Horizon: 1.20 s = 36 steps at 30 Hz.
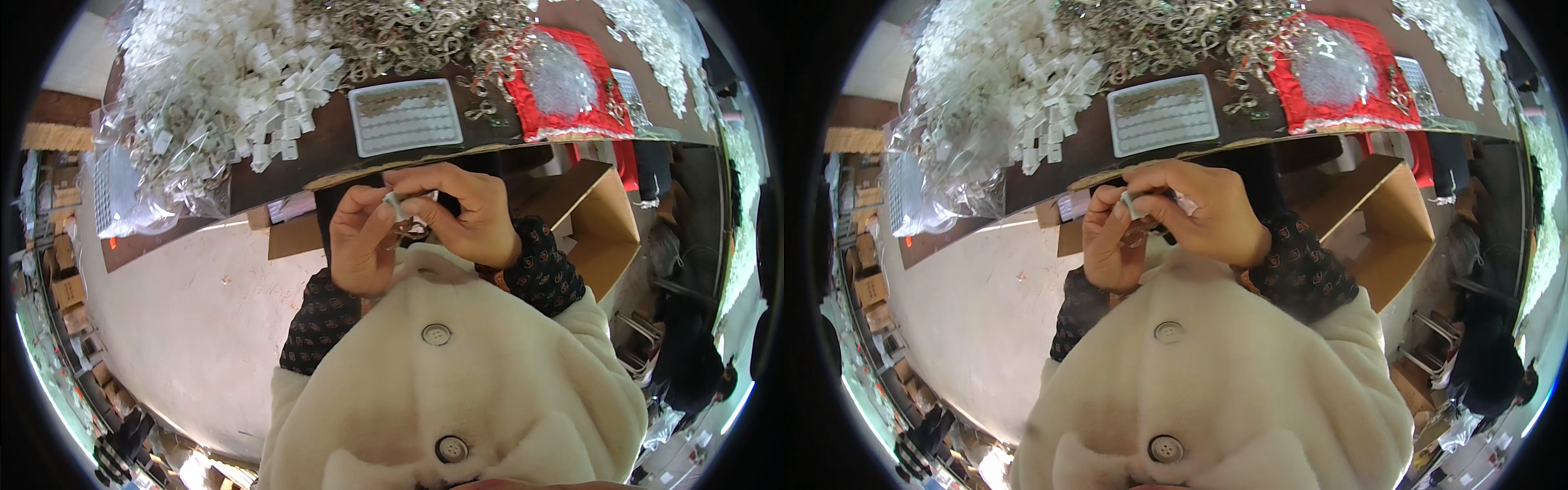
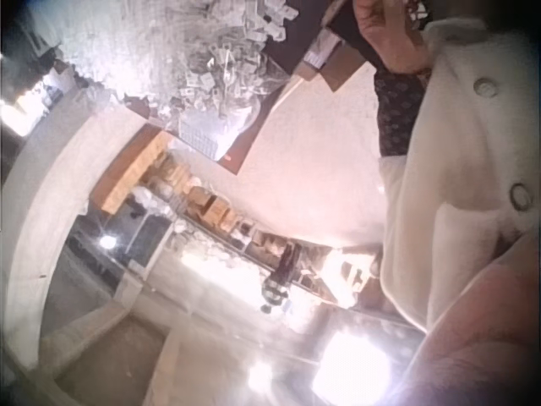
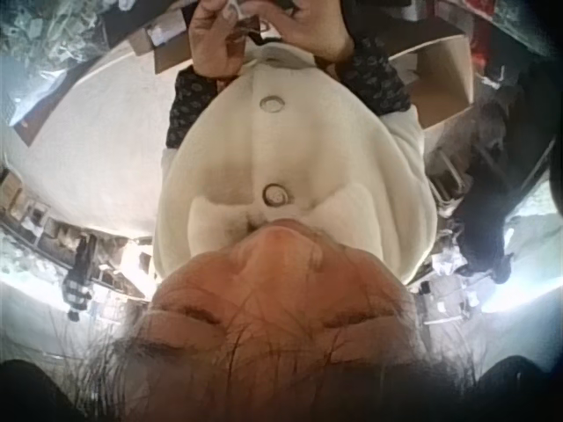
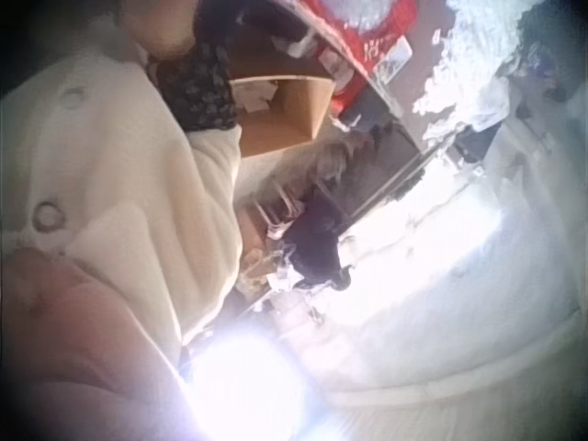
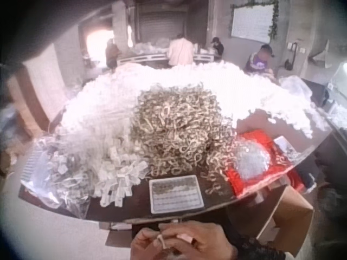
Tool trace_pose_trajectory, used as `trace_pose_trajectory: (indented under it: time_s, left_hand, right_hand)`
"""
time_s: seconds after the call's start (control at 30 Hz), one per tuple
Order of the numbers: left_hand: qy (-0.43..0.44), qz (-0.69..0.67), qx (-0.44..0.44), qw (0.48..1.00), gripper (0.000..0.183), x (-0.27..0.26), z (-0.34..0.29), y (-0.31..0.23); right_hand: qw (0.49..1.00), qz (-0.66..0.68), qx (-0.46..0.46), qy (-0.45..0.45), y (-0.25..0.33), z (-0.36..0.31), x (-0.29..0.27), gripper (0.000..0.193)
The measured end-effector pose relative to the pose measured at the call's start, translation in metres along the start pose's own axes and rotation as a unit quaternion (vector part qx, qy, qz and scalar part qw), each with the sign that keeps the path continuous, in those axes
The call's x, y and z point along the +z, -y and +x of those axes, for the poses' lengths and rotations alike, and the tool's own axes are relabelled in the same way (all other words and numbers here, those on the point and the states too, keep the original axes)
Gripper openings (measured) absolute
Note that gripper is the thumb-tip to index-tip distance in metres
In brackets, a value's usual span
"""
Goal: The person assembles small LED light units by inserting a bulb into a white plastic housing and placing a metal contact into a tray. The person repeatedly picks up a housing, inserts a bulb, and places the contact into a compartmentalized tray on the table.
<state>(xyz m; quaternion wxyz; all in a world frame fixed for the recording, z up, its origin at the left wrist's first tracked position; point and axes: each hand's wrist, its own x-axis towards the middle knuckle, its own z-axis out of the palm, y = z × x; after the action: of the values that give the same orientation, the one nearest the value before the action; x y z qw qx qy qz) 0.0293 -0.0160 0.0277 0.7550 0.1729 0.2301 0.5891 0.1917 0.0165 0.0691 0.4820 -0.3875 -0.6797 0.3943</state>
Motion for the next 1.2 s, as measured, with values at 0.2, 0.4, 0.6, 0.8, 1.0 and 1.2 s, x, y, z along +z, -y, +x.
trace_pose_trajectory:
  time_s: [0.2,0.4,0.6,0.8,1.0,1.2]
  left_hand:
    - [0.034,0.022,-0.008,0.999,0.012,-0.006,0.003,0.001]
    - [0.014,0.072,-0.040,0.997,0.020,0.000,0.005,0.002]
    - [0.020,-0.003,-0.103,0.994,0.033,-0.003,0.015,0.004]
    - [-0.001,0.020,-0.115,0.993,0.023,-0.003,0.017,0.006]
    - [0.047,0.148,-0.038,0.987,0.015,0.022,0.015,-0.003]
    - [0.004,0.292,0.032,0.956,0.028,0.036,0.017,-0.004]
  right_hand:
    - [0.996,-0.029,0.049,0.065,0.001,-0.004,-0.013,0.016]
    - [0.995,-0.100,0.002,0.015,-0.020,-0.002,-0.038,0.019]
    - [0.859,-0.462,0.011,-0.220,-0.075,0.002,-0.078,0.034]
    - [0.924,-0.300,0.039,-0.235,-0.077,0.001,-0.079,0.025]
    - [0.931,-0.325,-0.144,-0.082,-0.022,0.010,-0.078,0.024]
    - [0.918,-0.334,-0.190,0.103,0.010,0.016,-0.049,0.037]
